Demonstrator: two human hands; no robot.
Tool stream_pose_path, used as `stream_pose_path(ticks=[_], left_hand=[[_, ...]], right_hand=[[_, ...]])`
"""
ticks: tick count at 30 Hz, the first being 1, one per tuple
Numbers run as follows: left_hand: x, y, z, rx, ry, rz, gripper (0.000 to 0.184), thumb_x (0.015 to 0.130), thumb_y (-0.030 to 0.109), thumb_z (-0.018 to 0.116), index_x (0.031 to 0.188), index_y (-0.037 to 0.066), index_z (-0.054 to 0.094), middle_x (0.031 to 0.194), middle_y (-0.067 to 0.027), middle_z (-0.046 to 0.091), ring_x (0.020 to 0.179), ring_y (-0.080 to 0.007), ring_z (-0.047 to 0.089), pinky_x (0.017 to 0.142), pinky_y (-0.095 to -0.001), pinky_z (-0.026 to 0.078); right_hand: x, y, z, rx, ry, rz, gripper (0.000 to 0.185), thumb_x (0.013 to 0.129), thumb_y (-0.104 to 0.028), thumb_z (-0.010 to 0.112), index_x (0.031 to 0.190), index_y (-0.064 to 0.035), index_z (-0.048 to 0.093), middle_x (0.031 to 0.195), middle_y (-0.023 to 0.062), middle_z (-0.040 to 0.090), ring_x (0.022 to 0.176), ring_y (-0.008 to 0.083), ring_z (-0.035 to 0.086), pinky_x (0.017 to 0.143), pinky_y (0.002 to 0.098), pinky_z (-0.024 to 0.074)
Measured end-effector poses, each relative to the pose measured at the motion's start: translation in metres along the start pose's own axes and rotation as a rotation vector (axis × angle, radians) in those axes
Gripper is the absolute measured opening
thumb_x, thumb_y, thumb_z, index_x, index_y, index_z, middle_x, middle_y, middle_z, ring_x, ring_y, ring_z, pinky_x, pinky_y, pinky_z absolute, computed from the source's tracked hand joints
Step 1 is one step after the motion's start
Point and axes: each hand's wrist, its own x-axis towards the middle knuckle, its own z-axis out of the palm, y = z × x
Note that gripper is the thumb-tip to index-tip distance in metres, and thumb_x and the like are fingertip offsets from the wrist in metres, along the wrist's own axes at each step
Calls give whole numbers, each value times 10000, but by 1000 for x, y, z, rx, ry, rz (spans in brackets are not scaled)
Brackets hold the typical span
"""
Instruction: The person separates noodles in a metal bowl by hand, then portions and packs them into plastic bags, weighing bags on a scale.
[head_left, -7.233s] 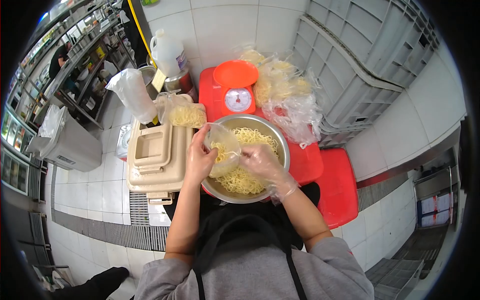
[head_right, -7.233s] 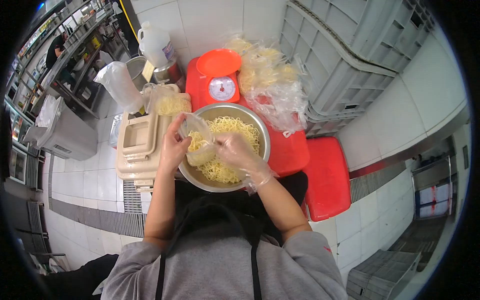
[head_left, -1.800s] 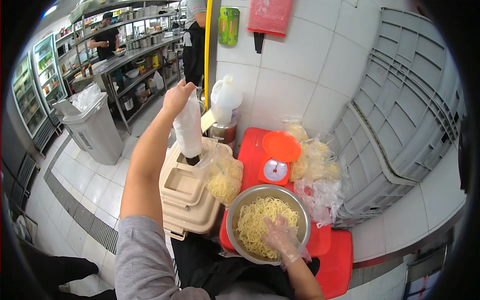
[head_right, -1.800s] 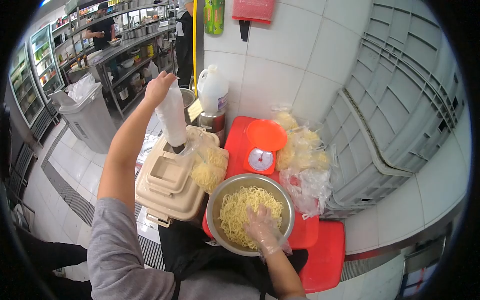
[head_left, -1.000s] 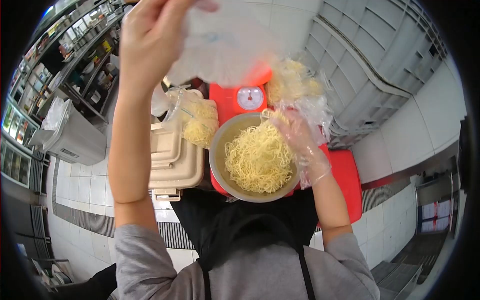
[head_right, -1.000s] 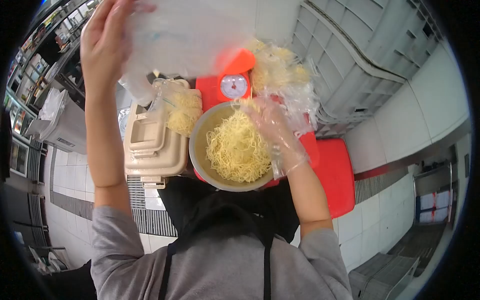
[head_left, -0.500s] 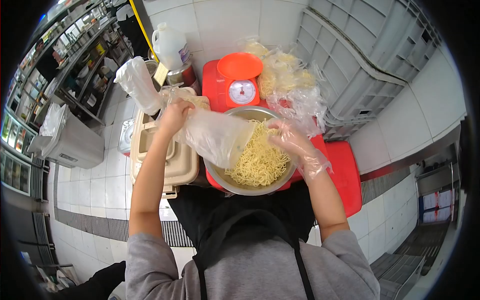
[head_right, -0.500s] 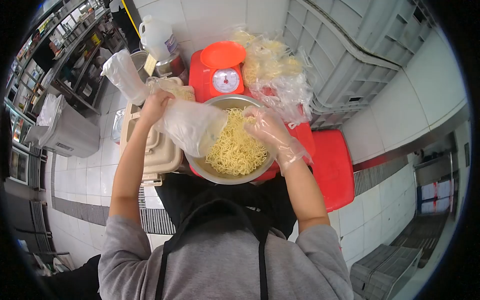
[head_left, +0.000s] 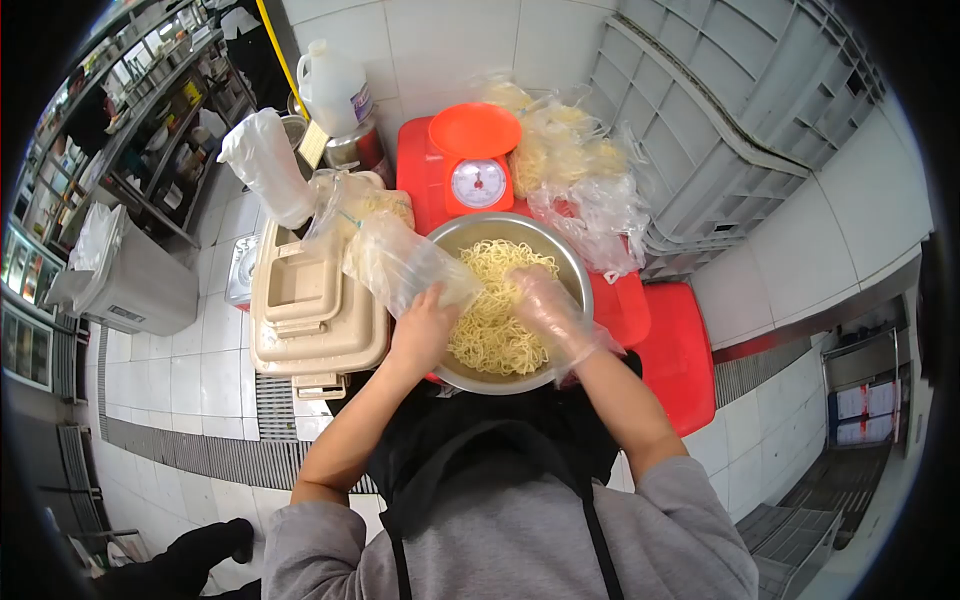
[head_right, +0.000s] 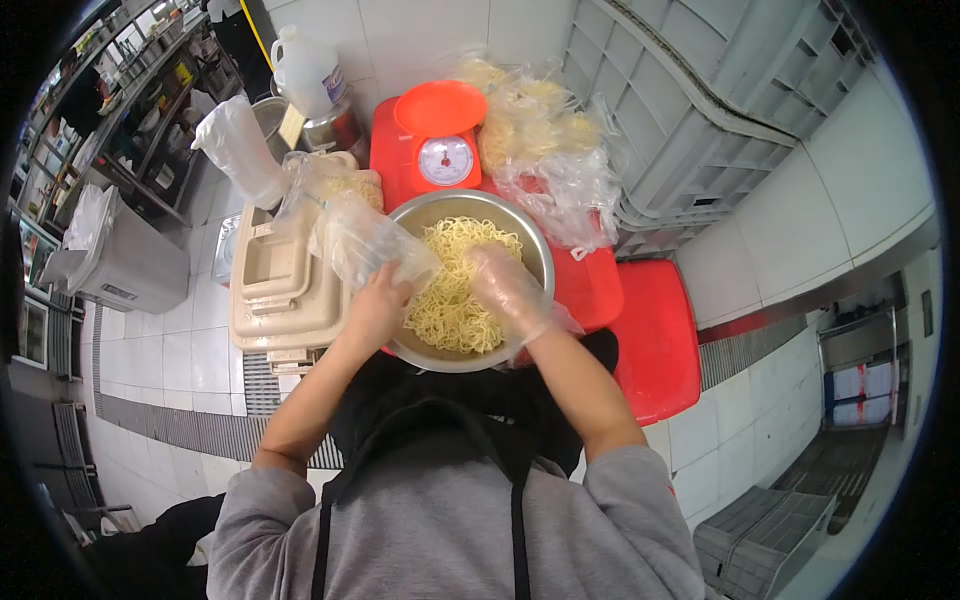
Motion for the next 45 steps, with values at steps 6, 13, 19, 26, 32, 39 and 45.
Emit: stream_pose_path(ticks=[6,13,19,26,32,39,45], left_hand=[[21,-21,-41,81,116,-136,274,776,86,553,1017,-18,632,1155,-195,577,1022,-334,592,829,-426,514],[61,-22,-78,-134,395,-118,608,733,6,569,1327,-15,441,1327,-226,484,1027,-414,586,866,-462,494],[89,3,-52,-38,193,-39,633,742,-10,544,1356,-29,391,1379,-163,461,933,-391,628,765,-450,533],[77,46,-26,208,260,347,629,778,56,513,1394,23,389,1479,-88,369,647,-165,634,525,-277,524],[55,54,-9,251,391,253,599,785,86,519,1375,38,426,1521,-61,306,540,-111,570,476,-250,499],[51,56,-26,-75,126,-152,660,745,-8,562,1373,-31,363,1507,-126,303,883,-319,662,634,-397,545],[50,41,-33,-401,298,-27,750,668,-107,475,1397,-56,309,1512,-171,268,1116,-415,535,822,-440,503]], right_hand=[[15,-50,-102,664,129,-232,492,697,0,668,1179,-53,582,1013,70,638,918,158,617,828,297,499],[8,-114,-182,1061,179,-50,437,738,12,696,1156,-12,571,1023,65,657,955,143,618,836,263,500],[-5,-73,-115,1155,76,-1,455,727,-102,695,1164,-16,601,1061,87,650,987,162,604,897,309,473],[23,-14,-45,760,43,-134,467,861,-129,584,1298,-2,482,1160,119,607,1020,199,595,863,304,482],[22,-86,-17,1506,219,353,480,974,-181,426,1416,-23,326,1370,147,440,1224,235,460,1001,316,402],[83,-18,43,910,-157,-168,520,924,-329,573,1308,4,465,1111,71,597,991,147,558,829,325,472],[9,-62,-104,777,-287,-50,692,829,-180,697,1410,-7,361,1198,110,579,1109,187,527,951,310,421]])
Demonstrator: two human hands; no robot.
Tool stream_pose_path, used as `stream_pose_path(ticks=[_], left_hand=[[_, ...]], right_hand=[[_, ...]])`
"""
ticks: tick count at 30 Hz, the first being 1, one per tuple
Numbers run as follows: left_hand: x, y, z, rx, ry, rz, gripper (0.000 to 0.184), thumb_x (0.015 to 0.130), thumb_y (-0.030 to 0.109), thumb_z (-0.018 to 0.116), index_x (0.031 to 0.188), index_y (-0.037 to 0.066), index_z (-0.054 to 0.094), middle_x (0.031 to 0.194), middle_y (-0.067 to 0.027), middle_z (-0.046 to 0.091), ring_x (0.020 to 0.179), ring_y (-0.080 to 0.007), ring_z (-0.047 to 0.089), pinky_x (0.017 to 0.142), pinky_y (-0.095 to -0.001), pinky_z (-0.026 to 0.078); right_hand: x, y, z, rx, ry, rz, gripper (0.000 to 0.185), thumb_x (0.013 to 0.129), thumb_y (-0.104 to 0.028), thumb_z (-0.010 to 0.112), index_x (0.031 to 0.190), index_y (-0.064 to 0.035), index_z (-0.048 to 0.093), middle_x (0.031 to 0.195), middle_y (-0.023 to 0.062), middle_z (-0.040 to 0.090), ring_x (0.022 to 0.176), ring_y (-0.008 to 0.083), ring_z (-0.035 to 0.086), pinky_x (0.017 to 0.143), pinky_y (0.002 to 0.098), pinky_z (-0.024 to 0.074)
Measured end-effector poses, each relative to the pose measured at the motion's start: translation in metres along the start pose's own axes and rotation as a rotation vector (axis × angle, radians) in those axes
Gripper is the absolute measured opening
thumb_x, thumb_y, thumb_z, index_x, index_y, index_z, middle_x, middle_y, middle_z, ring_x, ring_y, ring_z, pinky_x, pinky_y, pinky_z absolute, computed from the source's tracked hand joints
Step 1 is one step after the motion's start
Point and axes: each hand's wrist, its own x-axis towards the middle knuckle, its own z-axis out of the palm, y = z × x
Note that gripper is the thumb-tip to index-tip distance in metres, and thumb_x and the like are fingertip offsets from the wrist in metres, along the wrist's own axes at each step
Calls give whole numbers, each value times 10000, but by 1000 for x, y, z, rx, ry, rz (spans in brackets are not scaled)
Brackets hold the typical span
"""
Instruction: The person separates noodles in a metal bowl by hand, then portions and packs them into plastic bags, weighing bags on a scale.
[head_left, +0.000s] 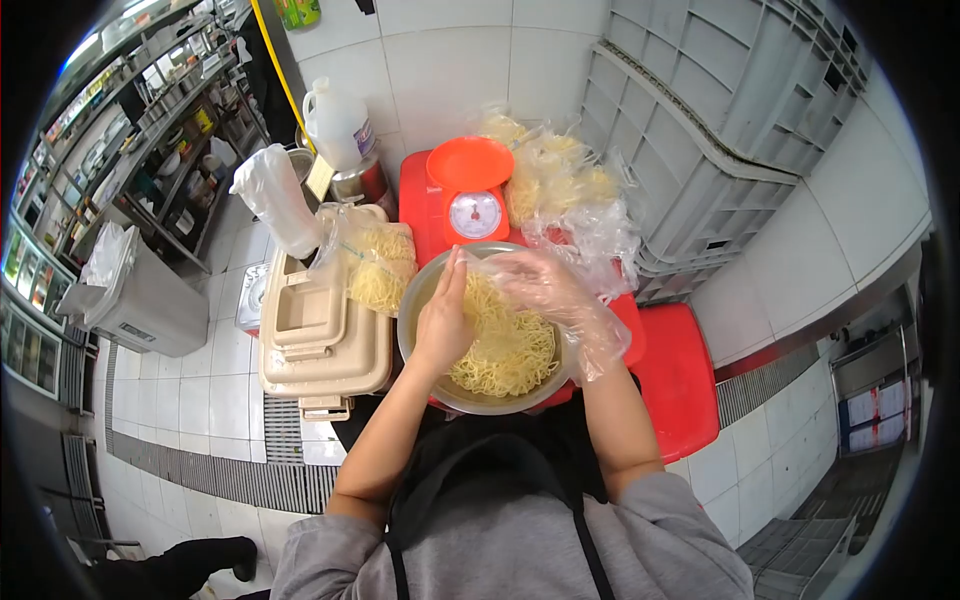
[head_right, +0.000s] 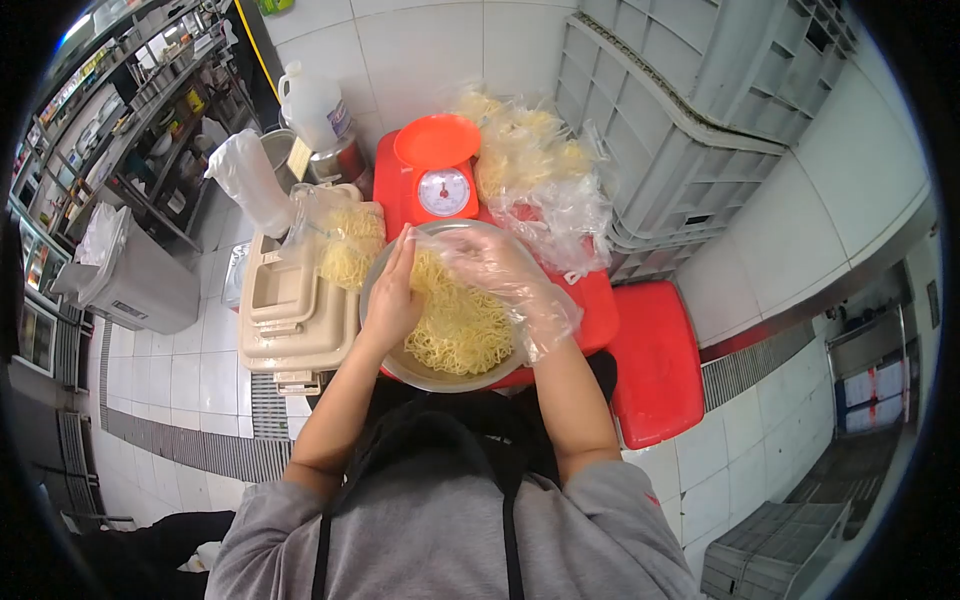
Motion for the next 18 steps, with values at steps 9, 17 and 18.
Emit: stream_pose_path(ticks=[9,17,18], left_hand=[[25,30,-36,-341,65,7,774,669,-77,506,1413,-50,295,1433,-261,348,1349,-372,335,1115,-380,279],[4,-34,-20,-210,-213,-175,821,632,-43,579,1408,-60,312,1447,-247,334,1370,-352,302,1123,-365,271],[3,-32,-21,-222,-190,-148,826,629,-38,585,1408,-59,312,1446,-244,339,1367,-349,308,1122,-365,271]], right_hand=[[-6,66,44,-551,312,-149,503,780,-203,726,1214,8,582,1145,186,631,1042,312,620,901,406,482],[2,17,19,116,180,-167,217,798,-56,609,1007,-2,598,887,65,621,803,126,610,674,280,510],[4,-10,24,74,173,-219,219,796,-26,605,1012,8,593,900,59,619,825,114,606,680,276,515]])
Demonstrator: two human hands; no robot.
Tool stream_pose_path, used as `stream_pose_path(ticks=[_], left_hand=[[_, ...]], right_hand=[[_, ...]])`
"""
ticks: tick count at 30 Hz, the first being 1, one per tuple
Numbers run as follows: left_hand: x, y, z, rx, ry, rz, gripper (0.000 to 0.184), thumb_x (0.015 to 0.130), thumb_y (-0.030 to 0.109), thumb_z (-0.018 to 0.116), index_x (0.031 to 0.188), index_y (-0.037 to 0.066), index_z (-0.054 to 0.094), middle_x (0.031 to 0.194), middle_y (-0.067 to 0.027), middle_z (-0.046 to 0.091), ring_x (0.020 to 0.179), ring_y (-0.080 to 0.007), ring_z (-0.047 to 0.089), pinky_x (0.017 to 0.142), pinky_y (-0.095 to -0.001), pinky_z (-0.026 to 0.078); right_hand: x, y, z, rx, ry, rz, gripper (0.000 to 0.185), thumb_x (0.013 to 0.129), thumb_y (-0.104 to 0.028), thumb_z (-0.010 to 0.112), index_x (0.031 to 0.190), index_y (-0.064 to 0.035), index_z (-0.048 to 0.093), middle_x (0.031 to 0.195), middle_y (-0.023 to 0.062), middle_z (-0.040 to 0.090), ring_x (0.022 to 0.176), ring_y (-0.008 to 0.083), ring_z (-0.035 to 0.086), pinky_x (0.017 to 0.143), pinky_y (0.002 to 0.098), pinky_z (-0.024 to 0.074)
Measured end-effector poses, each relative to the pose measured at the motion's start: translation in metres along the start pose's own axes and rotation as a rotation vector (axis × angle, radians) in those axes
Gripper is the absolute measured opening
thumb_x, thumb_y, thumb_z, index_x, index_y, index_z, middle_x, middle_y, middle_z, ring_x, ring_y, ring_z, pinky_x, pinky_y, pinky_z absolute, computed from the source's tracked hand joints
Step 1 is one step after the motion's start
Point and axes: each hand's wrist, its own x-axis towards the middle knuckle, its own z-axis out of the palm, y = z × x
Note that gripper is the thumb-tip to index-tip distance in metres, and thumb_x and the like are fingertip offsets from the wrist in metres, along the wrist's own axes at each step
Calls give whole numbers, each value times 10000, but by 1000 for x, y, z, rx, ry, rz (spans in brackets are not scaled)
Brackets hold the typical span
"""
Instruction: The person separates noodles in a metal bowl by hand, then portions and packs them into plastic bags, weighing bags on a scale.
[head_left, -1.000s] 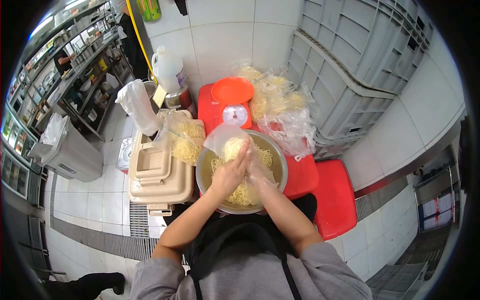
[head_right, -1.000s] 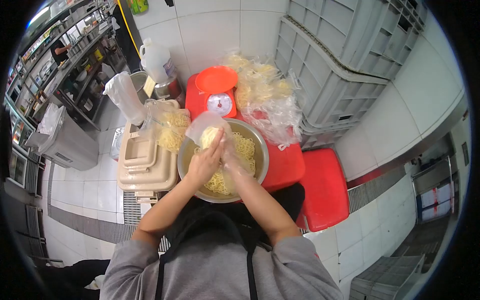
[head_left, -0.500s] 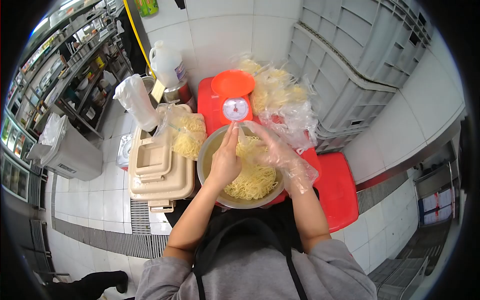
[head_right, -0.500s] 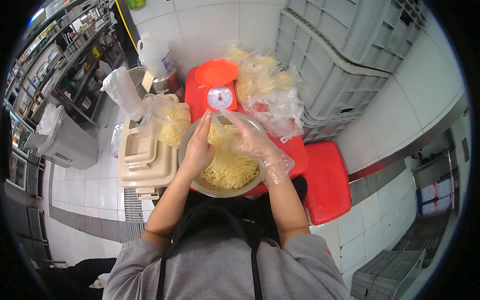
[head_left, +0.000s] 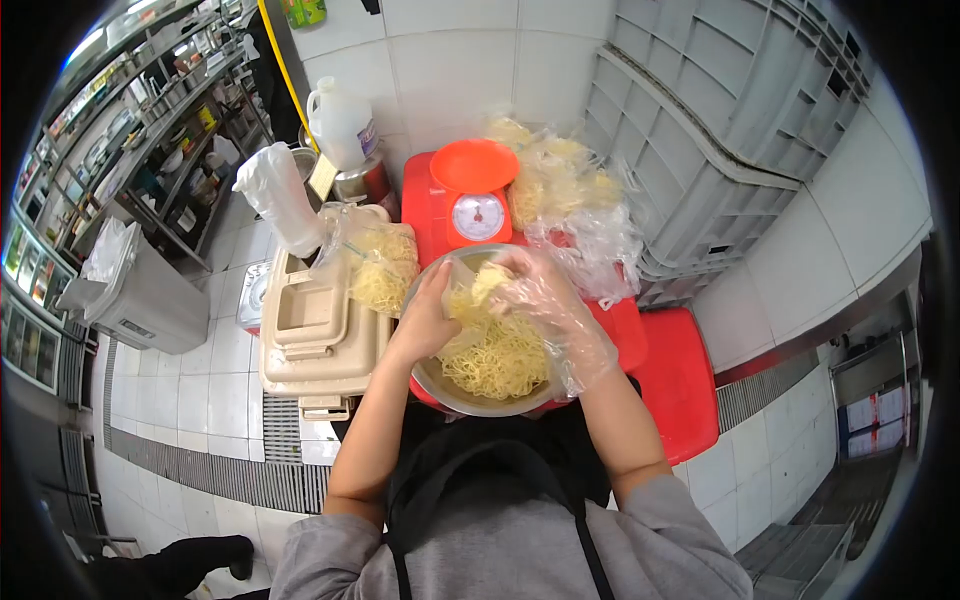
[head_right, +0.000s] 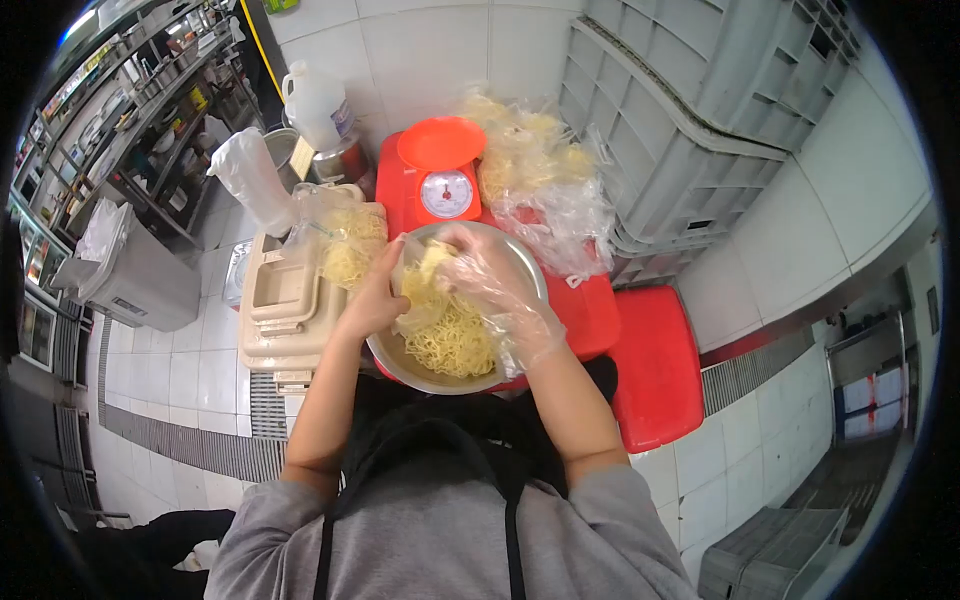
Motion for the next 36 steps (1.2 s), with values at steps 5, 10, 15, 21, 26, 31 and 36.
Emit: stream_pose_path(ticks=[5,10,15,21,26,31,36], left_hand=[[-1,9,-12,-399,-54,-34,818,628,-25,597,1400,-57,327,1440,-229,365,1362,-337,328,1124,-364,263],[-11,-8,-13,4,35,-36,765,638,-27,582,1374,-38,374,1431,-224,384,1358,-340,336,1116,-371,280],[-16,2,-24,-44,65,-134,716,662,-20,564,1360,-26,405,1389,-245,418,1309,-371,390,1077,-388,334],[-23,-4,-18,88,127,-132,575,724,28,584,1291,-15,496,1299,-250,493,1201,-390,488,1002,-413,408],[-31,1,-14,188,125,-215,566,737,36,601,1291,-4,497,1271,-249,515,1158,-393,518,957,-428,443],[-25,-5,-4,166,185,-52,619,692,-7,578,1301,-41,467,1271,-256,516,1187,-396,493,987,-416,421],[-22,7,-10,-82,68,-112,691,658,1,577,1330,-65,430,1328,-255,486,1267,-368,443,1053,-374,359]], right_hand=[[30,7,51,54,99,-298,211,782,-43,602,987,0,576,820,53,601,776,87,524,685,282,476],[20,27,44,-637,-234,-194,289,812,-109,626,1086,-19,621,977,131,666,932,221,635,829,349,476],[29,-15,2,-475,29,-102,261,816,-127,619,1067,-96,684,1031,161,673,929,302,647,772,381,516],[7,136,3,-1240,-114,-79,246,805,-86,597,1030,-85,696,958,162,686,880,311,658,802,418,514],[7,40,-9,-749,187,-115,157,797,-74,631,934,-44,703,841,125,690,792,256,657,713,366,515],[20,-52,-21,-167,190,100,113,826,-41,619,907,-28,697,801,38,671,713,78,618,637,233,508],[24,-63,6,62,92,-46,152,821,-81,650,951,-5,676,810,31,664,700,87,614,637,224,505]])
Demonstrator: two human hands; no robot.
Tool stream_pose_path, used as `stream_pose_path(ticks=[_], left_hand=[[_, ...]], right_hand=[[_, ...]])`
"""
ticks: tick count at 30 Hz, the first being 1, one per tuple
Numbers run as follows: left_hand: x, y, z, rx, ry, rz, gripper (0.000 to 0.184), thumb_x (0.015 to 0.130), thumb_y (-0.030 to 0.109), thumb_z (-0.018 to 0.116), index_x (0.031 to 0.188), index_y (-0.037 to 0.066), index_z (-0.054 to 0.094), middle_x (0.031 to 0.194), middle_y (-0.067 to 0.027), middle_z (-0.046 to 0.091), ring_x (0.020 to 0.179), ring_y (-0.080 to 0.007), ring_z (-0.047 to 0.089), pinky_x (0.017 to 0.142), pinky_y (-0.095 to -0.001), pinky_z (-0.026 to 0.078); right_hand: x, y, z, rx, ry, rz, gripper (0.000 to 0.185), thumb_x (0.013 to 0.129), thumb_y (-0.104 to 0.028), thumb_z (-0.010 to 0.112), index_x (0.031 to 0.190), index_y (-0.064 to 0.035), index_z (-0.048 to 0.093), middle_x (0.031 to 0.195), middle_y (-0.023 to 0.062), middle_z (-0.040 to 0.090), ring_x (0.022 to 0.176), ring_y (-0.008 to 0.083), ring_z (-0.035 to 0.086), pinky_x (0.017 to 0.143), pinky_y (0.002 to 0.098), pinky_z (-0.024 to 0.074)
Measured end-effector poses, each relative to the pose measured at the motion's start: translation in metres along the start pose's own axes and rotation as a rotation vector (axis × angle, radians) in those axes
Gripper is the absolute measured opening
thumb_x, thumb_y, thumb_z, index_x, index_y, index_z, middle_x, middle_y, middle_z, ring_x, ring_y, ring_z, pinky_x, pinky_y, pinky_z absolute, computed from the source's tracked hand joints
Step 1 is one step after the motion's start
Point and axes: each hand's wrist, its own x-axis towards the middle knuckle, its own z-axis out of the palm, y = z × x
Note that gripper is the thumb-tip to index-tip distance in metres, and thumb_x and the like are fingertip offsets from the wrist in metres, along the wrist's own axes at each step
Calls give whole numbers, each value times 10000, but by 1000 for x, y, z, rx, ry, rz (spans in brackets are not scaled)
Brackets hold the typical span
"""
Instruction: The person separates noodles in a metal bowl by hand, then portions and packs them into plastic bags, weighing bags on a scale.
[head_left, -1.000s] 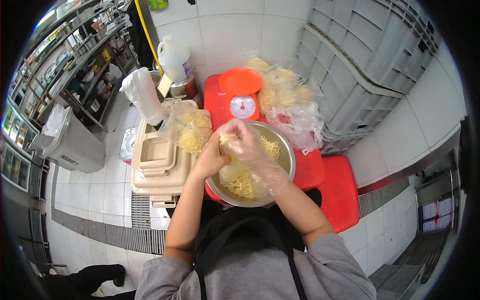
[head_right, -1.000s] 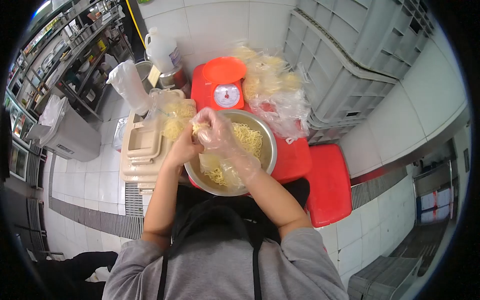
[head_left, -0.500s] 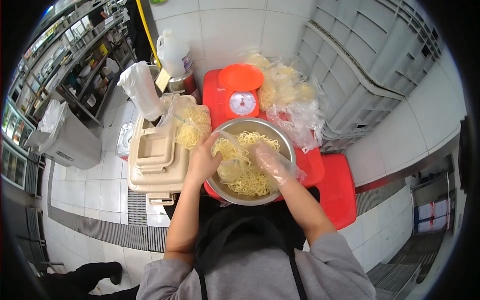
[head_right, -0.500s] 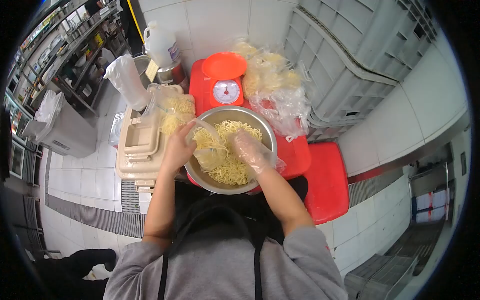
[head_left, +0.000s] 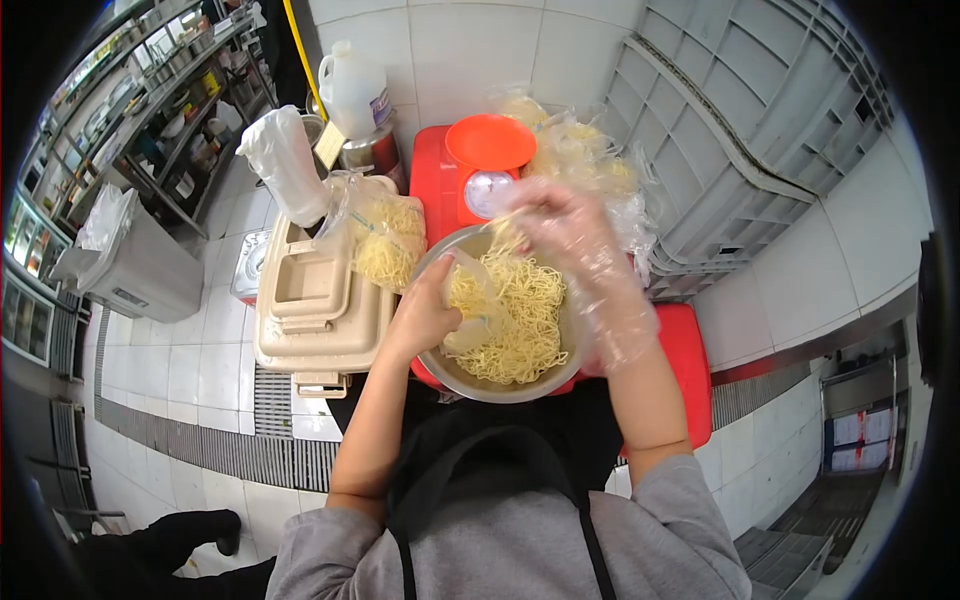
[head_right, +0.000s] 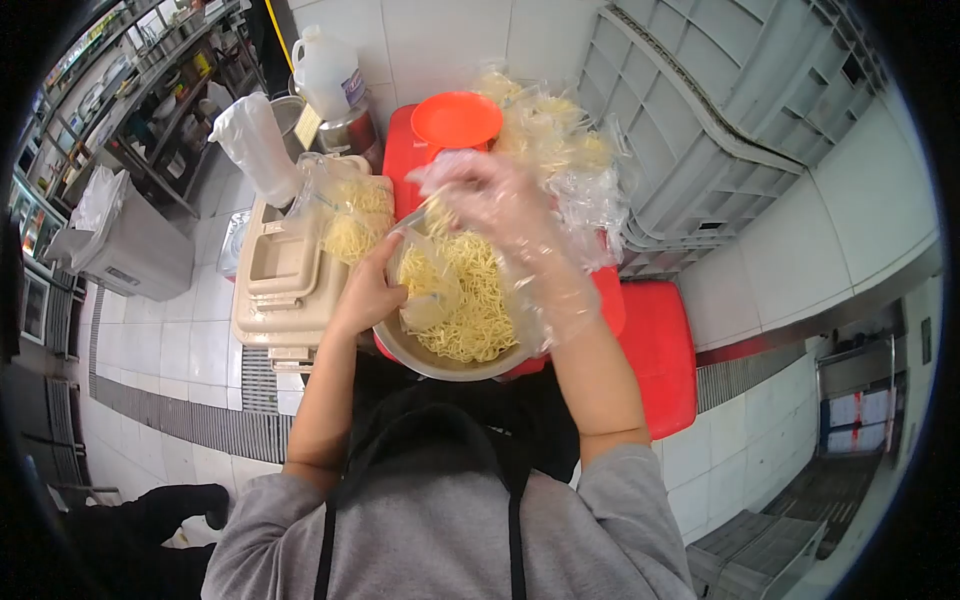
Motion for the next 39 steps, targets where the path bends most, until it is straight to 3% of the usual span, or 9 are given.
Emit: stream_pose_path(ticks=[5,8,13,17,24,31,34,37,39], left_hand=[[0,-19,1,-209,-17,-97,752,633,14,595,1355,-67,401,1356,-245,473,1297,-340,428,1072,-353,334],[-5,-20,-1,-209,-12,-80,761,626,11,601,1356,-65,399,1351,-249,475,1297,-341,427,1072,-355,335],[1,-13,2,-206,-37,-69,761,627,8,599,1357,-67,397,1347,-252,478,1297,-340,427,1070,-351,336],[-6,-11,-3,-168,-40,-71,766,630,10,597,1364,-67,391,1349,-251,477,1296,-331,431,1064,-344,339],[2,2,-3,-190,-120,-71,799,628,29,616,1384,-59,372,1358,-264,464,1310,-324,418,1069,-339,331],[3,-9,-5,-241,-155,-194,819,618,43,638,1387,-58,373,1036,-184,621,838,-232,625,778,-317,493],[3,-20,-1,-327,-76,-80,833,609,37,642,1391,-56,372,870,-130,611,670,-173,570,655,-303,481],[1,-18,-4,-315,-69,-101,842,604,31,641,1399,-39,372,876,-136,616,700,-177,585,668,-304,484],[0,-15,-3,-347,-68,-119,843,604,31,640,1401,-33,373,875,-140,616,696,-179,584,668,-303,484]], right_hand=[[-12,64,4,-647,-444,-248,328,801,-150,698,1086,4,647,1040,74,671,873,148,623,739,311,523],[-29,20,11,-403,-130,53,500,735,-228,770,1168,-27,619,1090,155,648,983,208,615,837,340,497],[-43,160,2,-418,-133,-4,461,733,-191,762,1130,-11,614,988,139,636,888,164,627,748,315,519],[-35,119,-10,-254,-25,256,110,827,-101,660,850,7,659,735,44,642,623,102,616,561,241,518],[2,-25,3,-23,-126,59,159,813,-84,657,941,9,648,825,48,660,712,92,626,625,240,525],[3,11,25,200,-154,2,237,789,-9,629,1022,29,647,891,57,645,756,96,604,662,248,515],[-12,47,14,-530,-336,-459,303,785,-63,683,1066,38,638,974,102,661,850,160,634,735,278,519],[-30,23,7,-168,-204,274,447,772,-139,729,1158,43,598,1160,164,627,1071,200,582,938,332,453],[-40,54,9,-398,-101,118,527,759,-145,744,1218,42,564,1164,165,623,1095,210,574,950,327,437]])
